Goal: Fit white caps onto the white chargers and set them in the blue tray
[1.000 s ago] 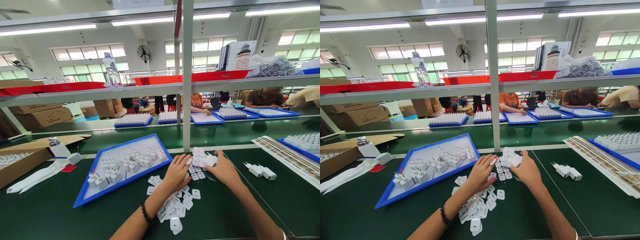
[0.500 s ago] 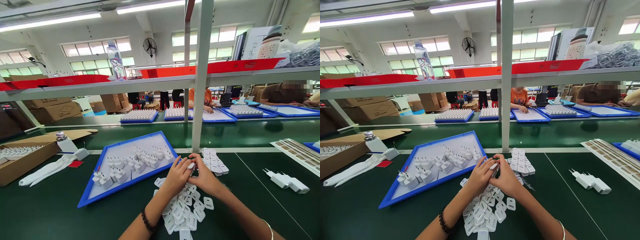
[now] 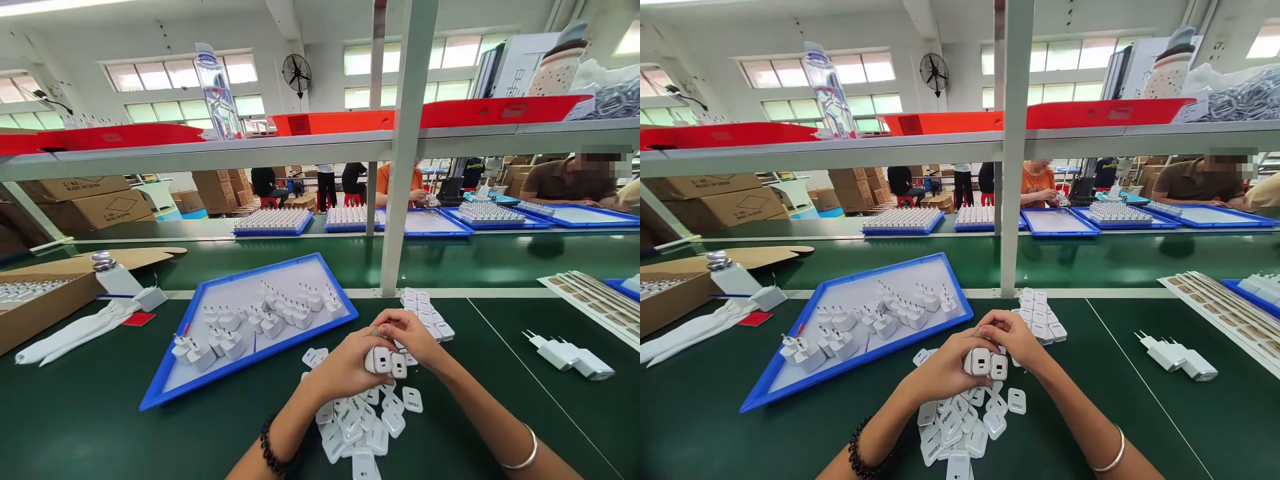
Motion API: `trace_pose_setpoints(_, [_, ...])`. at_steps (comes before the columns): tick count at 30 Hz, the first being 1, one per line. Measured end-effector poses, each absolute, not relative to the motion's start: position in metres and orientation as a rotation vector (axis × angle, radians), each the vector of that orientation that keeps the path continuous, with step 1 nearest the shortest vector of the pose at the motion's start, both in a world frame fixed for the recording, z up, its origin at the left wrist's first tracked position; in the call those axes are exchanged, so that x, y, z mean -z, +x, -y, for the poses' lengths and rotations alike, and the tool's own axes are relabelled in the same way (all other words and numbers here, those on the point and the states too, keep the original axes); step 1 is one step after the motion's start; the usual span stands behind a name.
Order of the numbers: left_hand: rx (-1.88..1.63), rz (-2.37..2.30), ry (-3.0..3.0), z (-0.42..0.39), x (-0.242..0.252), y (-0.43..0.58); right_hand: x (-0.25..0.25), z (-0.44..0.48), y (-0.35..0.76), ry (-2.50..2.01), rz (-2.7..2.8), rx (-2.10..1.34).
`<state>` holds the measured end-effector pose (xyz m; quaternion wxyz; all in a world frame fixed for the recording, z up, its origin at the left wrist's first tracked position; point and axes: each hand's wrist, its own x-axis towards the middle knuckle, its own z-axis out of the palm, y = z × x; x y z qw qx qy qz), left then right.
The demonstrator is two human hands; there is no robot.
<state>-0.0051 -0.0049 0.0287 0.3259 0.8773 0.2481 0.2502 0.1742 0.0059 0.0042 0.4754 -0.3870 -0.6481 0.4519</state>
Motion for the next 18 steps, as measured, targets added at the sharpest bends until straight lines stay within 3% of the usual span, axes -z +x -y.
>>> trace_pose_setpoints(10, [-0.735,-0.842,1.975,-0.006,-0.022,-0.003,0.001,-0.006,0.178,-1.125,1.696,-0.740])
trace_pose_setpoints(18, [-0.924,-0.835,2.007,-0.005,-0.021,-0.001,0.001,-0.008,0.181,-1.118,1.578,-0.823])
